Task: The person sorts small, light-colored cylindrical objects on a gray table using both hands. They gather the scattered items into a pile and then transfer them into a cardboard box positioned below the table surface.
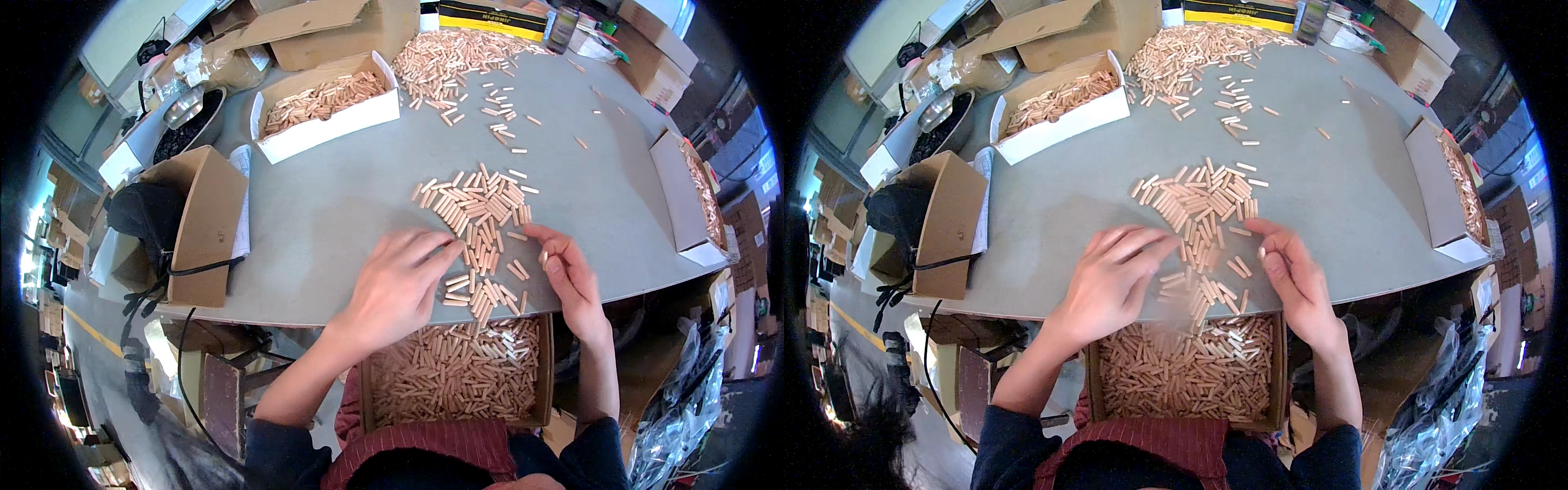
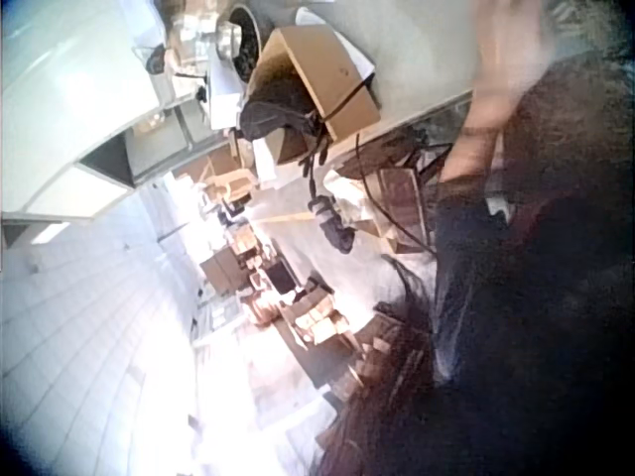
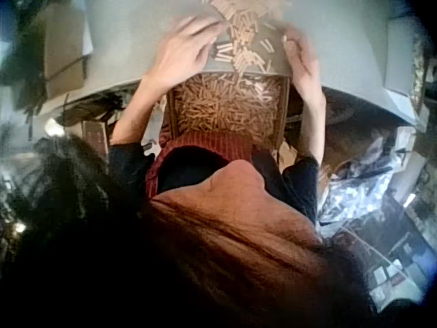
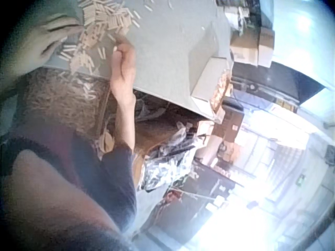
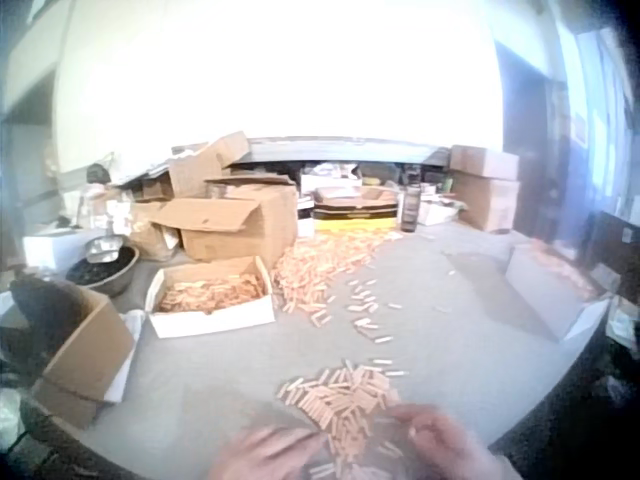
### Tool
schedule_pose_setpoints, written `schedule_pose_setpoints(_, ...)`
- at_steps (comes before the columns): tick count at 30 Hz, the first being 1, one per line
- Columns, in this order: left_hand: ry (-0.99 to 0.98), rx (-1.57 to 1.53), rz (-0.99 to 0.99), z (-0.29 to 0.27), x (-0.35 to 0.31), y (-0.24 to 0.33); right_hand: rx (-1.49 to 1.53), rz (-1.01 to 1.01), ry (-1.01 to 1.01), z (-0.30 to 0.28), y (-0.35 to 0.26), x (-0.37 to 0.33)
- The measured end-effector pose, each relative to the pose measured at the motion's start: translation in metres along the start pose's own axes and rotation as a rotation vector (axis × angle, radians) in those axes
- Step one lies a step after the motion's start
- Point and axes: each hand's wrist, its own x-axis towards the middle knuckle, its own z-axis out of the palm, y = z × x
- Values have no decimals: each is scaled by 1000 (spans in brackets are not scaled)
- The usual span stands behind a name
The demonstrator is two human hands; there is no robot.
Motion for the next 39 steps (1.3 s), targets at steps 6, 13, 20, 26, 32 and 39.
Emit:
schedule_pose_setpoints(6, -91, 133, 152, 0, 7, 5, -196, -172, -106, 23, -3, 4)
schedule_pose_setpoints(13, -284, -138, 177, -10, -12, 16, -108, -91, -262, 26, -19, -17)
schedule_pose_setpoints(20, -310, -690, 182, -15, -61, 35, 177, 10, -341, 19, -32, -62)
schedule_pose_setpoints(26, -31, -716, -134, -8, -56, 60, 348, 190, -66, 44, -41, -73)
schedule_pose_setpoints(32, 123, -766, -120, -2, -34, 88, 439, 144, -4, 62, -56, -73)
schedule_pose_setpoints(39, 132, -747, -116, 1, -35, 93, 461, 95, 49, 67, -57, -81)
